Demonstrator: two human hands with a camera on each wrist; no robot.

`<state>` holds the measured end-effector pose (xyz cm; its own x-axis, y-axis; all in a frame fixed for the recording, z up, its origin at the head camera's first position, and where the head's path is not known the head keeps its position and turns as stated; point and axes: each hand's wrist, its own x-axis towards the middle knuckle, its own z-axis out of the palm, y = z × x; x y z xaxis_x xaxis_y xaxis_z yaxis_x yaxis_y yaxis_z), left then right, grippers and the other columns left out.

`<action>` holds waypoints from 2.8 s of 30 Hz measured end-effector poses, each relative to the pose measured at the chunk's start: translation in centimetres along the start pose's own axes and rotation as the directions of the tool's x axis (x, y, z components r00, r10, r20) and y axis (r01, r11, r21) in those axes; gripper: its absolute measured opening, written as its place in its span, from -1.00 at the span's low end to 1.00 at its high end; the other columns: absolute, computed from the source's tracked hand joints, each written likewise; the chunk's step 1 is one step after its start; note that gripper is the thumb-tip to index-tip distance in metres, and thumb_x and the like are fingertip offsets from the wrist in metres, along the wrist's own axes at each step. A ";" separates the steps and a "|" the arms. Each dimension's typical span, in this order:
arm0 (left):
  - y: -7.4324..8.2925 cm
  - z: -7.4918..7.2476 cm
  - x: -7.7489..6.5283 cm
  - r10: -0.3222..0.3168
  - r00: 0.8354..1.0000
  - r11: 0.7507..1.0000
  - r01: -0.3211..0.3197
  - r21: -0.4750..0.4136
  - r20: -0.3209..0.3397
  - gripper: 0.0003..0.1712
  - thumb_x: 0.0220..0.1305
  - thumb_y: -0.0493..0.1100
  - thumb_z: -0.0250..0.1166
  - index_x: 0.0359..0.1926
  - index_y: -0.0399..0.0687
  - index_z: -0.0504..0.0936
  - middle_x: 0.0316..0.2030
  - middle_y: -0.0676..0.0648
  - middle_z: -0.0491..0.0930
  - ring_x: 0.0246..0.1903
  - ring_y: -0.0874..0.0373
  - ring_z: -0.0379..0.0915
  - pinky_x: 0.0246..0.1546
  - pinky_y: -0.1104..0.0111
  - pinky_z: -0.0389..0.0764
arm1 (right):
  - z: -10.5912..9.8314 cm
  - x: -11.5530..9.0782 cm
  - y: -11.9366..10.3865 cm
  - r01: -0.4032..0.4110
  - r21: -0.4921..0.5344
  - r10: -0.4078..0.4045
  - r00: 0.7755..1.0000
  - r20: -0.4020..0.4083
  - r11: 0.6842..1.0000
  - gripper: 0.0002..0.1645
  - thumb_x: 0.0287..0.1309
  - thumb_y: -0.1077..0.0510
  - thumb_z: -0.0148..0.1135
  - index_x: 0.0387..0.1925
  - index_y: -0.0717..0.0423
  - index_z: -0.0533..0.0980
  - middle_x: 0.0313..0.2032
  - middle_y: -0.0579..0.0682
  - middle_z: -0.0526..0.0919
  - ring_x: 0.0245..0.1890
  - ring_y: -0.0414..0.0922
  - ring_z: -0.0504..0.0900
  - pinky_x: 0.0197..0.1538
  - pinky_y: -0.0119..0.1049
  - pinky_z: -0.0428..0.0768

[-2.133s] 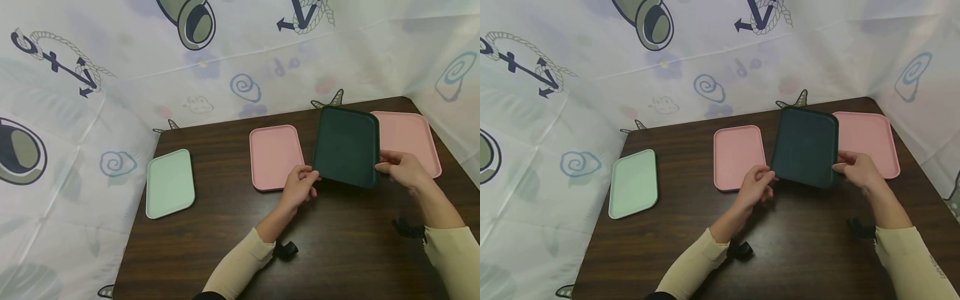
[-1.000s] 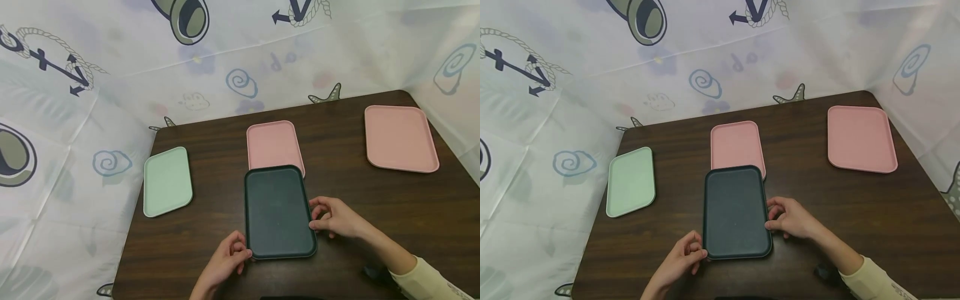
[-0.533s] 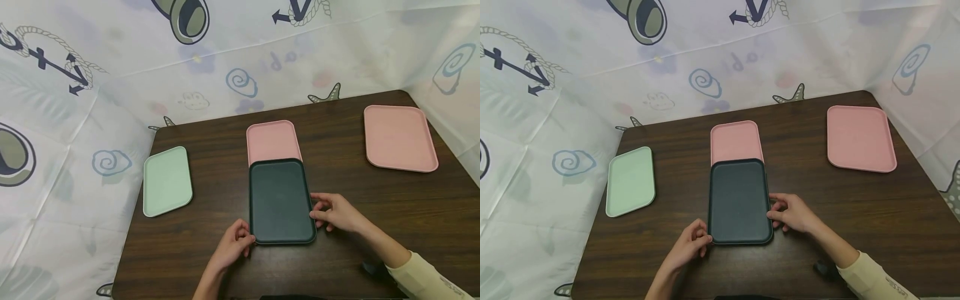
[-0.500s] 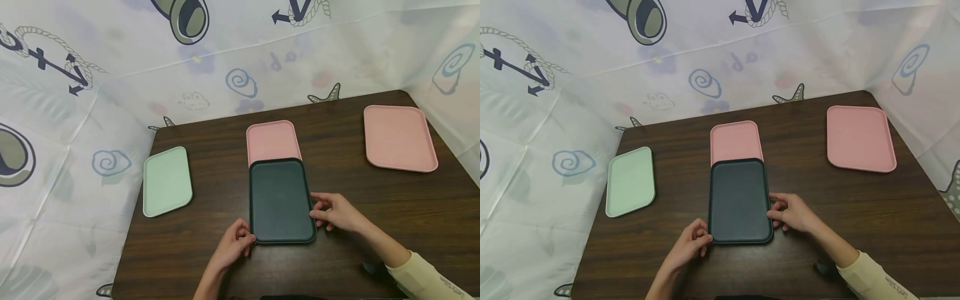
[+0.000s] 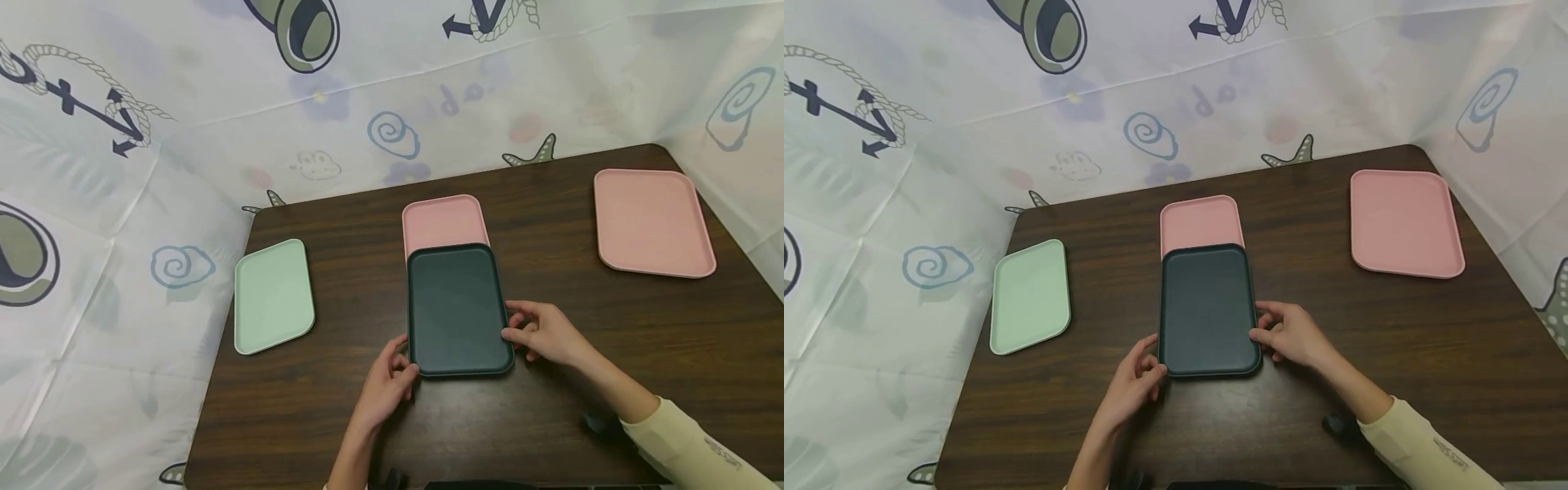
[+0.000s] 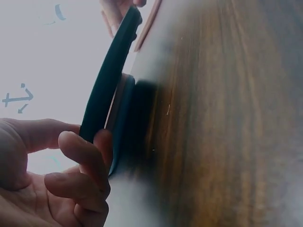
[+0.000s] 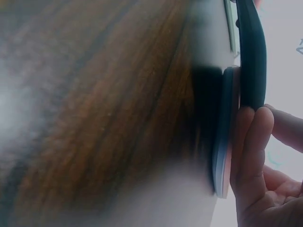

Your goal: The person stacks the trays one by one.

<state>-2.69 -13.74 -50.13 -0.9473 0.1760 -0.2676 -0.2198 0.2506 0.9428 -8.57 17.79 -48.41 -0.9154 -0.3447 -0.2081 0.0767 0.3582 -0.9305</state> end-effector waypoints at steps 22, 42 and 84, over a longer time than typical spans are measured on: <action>1.2 0.2 3.4 0.129 0.976 0.970 -0.088 0.227 -0.173 -0.33 0.26 -0.27 0.19 0.41 -0.03 0.36 -0.31 -0.06 0.50 -0.70 0.31 0.20 -0.66 0.45 0.33 | -0.6 3.4 -0.4 0.067 -0.095 -0.072 0.996 -0.045 0.993 -0.15 0.09 0.32 0.38 0.34 0.51 0.21 -0.07 0.31 0.48 -0.55 -0.07 0.58 -0.49 -0.25 0.59; 2.2 0.2 7.6 0.186 0.949 0.931 -0.087 0.355 -0.256 -0.32 0.17 -0.24 0.19 0.37 -0.08 0.42 -0.37 0.02 0.45 -0.61 0.24 0.25 -0.52 0.36 0.32 | -1.9 6.8 -1.1 0.077 -0.146 -0.088 0.994 -0.070 0.986 -0.24 0.20 0.37 0.23 0.38 0.48 0.17 -0.16 0.27 0.40 -0.44 -0.08 0.49 -0.49 -0.32 0.54; 3.0 -0.3 11.6 0.197 0.936 0.890 -0.047 0.453 -0.290 -0.32 0.19 -0.21 0.14 0.39 -0.04 0.40 -0.34 0.00 0.42 -0.52 0.16 0.31 -0.37 0.27 0.31 | -3.2 10.9 -0.9 0.010 -0.138 -0.020 0.997 -0.071 0.990 -0.22 0.27 0.30 0.20 0.44 0.33 0.13 -0.11 0.22 0.41 -0.51 -0.16 0.41 -0.47 -0.33 0.41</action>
<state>-14.42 -11.19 -50.32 -0.9980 -0.0621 -0.0068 -0.0454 0.6456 0.7623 -19.90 16.48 -48.92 -0.9424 -0.2896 -0.1675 0.0122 0.4707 -0.8822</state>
